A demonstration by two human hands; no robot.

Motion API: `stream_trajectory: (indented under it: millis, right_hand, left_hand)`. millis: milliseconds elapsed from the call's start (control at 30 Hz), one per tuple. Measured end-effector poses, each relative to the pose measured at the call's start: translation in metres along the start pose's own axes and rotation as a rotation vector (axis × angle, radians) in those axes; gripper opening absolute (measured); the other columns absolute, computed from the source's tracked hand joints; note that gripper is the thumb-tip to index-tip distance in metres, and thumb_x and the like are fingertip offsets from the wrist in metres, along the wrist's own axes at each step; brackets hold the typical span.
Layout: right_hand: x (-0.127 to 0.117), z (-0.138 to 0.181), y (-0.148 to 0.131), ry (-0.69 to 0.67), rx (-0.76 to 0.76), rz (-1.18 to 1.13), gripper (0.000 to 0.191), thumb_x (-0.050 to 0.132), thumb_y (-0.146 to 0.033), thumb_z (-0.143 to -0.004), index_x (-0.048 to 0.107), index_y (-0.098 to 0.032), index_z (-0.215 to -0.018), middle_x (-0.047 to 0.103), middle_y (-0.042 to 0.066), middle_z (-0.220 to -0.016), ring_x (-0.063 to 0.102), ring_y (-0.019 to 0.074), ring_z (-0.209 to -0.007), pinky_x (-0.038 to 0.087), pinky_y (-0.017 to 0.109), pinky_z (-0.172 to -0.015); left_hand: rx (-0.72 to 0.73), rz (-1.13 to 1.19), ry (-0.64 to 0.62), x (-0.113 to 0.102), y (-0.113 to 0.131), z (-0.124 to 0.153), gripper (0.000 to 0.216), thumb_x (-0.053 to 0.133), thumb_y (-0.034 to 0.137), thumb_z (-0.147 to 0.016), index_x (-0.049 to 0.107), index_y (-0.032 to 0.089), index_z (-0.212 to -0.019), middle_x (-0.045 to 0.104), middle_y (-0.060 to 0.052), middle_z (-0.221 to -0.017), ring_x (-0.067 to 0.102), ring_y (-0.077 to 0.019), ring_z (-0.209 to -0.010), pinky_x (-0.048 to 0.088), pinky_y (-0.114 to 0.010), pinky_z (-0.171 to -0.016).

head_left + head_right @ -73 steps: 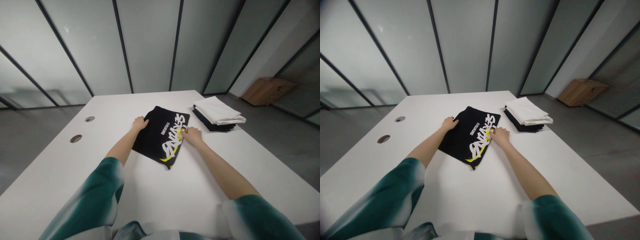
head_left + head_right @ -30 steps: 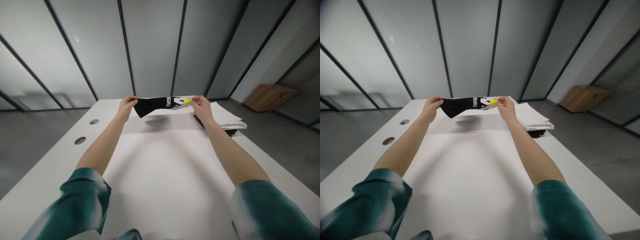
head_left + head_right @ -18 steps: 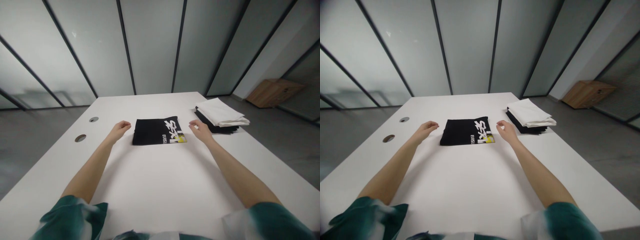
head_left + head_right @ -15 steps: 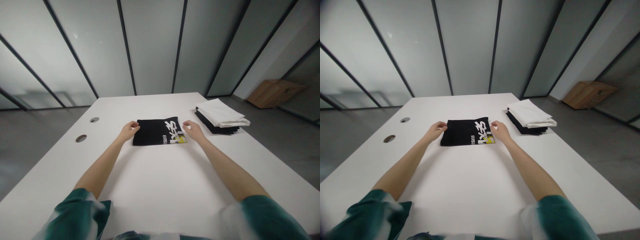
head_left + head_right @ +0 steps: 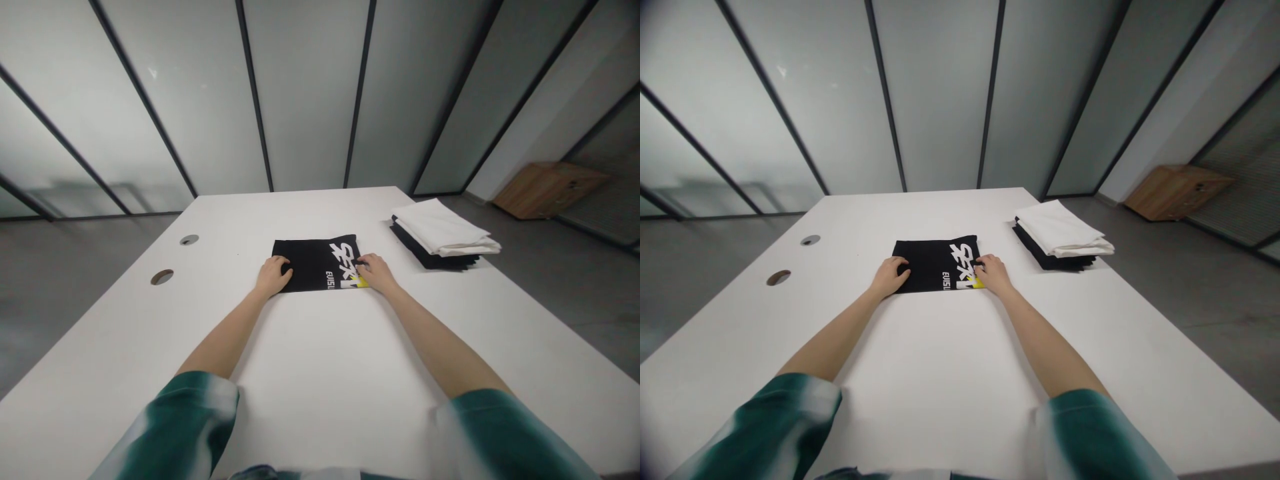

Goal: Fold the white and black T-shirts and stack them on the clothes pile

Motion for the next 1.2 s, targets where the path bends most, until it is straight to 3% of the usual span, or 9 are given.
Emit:
stream_trajectory:
  millis: [933,1067,1200]
  right_hand:
    - [0.003,-0.002,0.002,-0.005,-0.017,-0.005,0.03,0.055,-0.026,-0.088,0.072,-0.017,-0.111,0.068,0.011,-0.117,0.06,0.0247,-0.11,0.042,0.034,-0.096]
    - [0.0,-0.001,0.002,0.004,0.058,0.062,0.037,0.055,-0.031,-0.09,0.068,-0.013,-0.121,0.066,0.016,-0.119,0.059,0.0283,-0.11,0.043,0.036,-0.095]
    - [-0.005,0.002,0.006,0.035,0.193,0.168,0.04,0.055,-0.043,-0.091,0.071,-0.015,-0.115,0.067,0.018,-0.114,0.059,0.0342,-0.107,0.043,0.042,-0.089]
  left_hand:
    - [-0.01,0.005,0.019,0.0,0.0,-0.001,0.031,0.055,0.031,-0.084,0.065,0.022,-0.112,0.065,-0.011,-0.121,0.056,-0.0285,-0.118,0.043,-0.045,-0.106]
    - [-0.215,-0.008,0.145,-0.012,-0.022,0.0,0.041,0.058,0.033,-0.084,0.061,0.018,-0.122,0.062,-0.016,-0.126,0.056,-0.0321,-0.12,0.044,-0.047,-0.103]
    - [-0.385,0.002,0.119,-0.011,-0.043,-0.002,0.041,0.056,0.035,-0.086,0.061,0.024,-0.125,0.068,-0.012,-0.116,0.062,-0.0319,-0.112,0.048,-0.046,-0.094]
Point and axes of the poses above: each hand's wrist, its own z-axis away from the middle knuckle, its own x-axis out of the palm, y = z × x, the point moved 9 cm from there along -z, towards the middle knuckle
